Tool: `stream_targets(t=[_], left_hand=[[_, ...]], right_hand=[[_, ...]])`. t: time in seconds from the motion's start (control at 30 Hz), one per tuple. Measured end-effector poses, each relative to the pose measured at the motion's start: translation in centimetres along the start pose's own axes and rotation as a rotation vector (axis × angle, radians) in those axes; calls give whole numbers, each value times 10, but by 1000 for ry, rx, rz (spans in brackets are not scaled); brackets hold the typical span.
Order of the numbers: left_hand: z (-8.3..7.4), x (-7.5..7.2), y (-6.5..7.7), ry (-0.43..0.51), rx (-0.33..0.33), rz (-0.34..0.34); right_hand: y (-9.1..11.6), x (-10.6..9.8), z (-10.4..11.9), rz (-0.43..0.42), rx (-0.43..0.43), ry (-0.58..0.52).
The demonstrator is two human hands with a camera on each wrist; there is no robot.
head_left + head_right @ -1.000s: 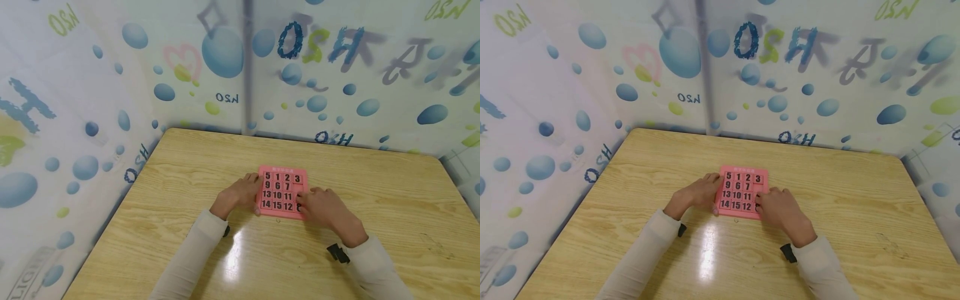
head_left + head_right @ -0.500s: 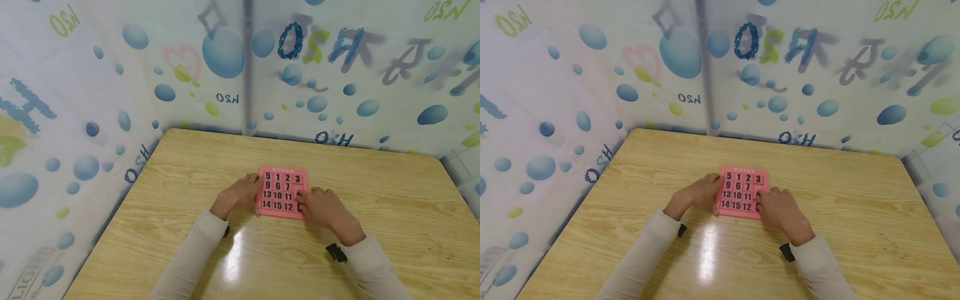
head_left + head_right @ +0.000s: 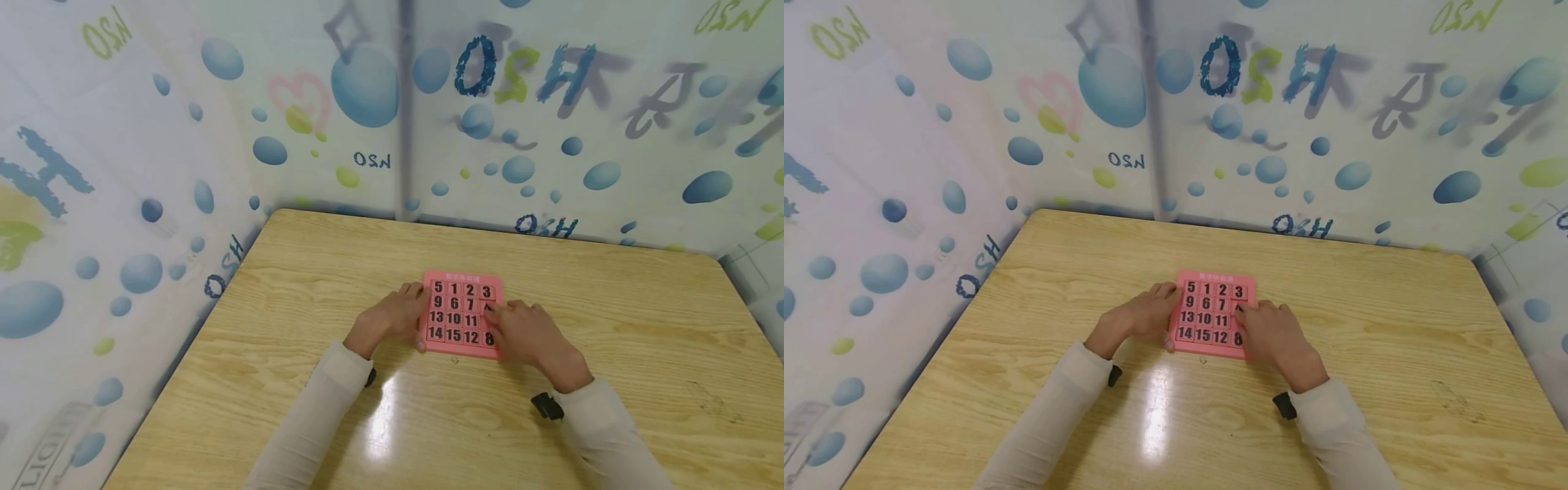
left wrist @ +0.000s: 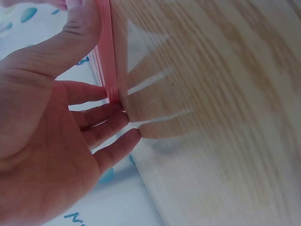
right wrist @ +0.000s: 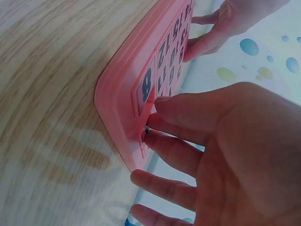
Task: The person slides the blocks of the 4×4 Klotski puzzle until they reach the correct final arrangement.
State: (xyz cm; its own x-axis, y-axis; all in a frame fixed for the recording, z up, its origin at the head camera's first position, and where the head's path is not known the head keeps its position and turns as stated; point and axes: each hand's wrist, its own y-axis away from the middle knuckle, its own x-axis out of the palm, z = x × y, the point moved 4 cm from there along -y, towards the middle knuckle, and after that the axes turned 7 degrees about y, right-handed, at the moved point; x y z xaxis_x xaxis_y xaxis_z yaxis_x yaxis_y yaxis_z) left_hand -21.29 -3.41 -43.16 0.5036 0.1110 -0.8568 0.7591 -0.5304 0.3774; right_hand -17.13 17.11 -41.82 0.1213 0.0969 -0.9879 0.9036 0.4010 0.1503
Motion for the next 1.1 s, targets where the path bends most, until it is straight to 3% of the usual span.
stream_targets(t=[0.5,0.63,0.83,1.1], left_hand=[[1,0,-1,6,4,-1],[1,1,-2,2,5,1],[1,2,-2,2,-3,3],[1,2,-2,1,4,-3]], right_hand=[[-4,3,-4,-31,-14,14],[1,0,-3,-14,-52,13],[15,-12,3,57,-173,27],[25,-17,11,169,-165,-24]])
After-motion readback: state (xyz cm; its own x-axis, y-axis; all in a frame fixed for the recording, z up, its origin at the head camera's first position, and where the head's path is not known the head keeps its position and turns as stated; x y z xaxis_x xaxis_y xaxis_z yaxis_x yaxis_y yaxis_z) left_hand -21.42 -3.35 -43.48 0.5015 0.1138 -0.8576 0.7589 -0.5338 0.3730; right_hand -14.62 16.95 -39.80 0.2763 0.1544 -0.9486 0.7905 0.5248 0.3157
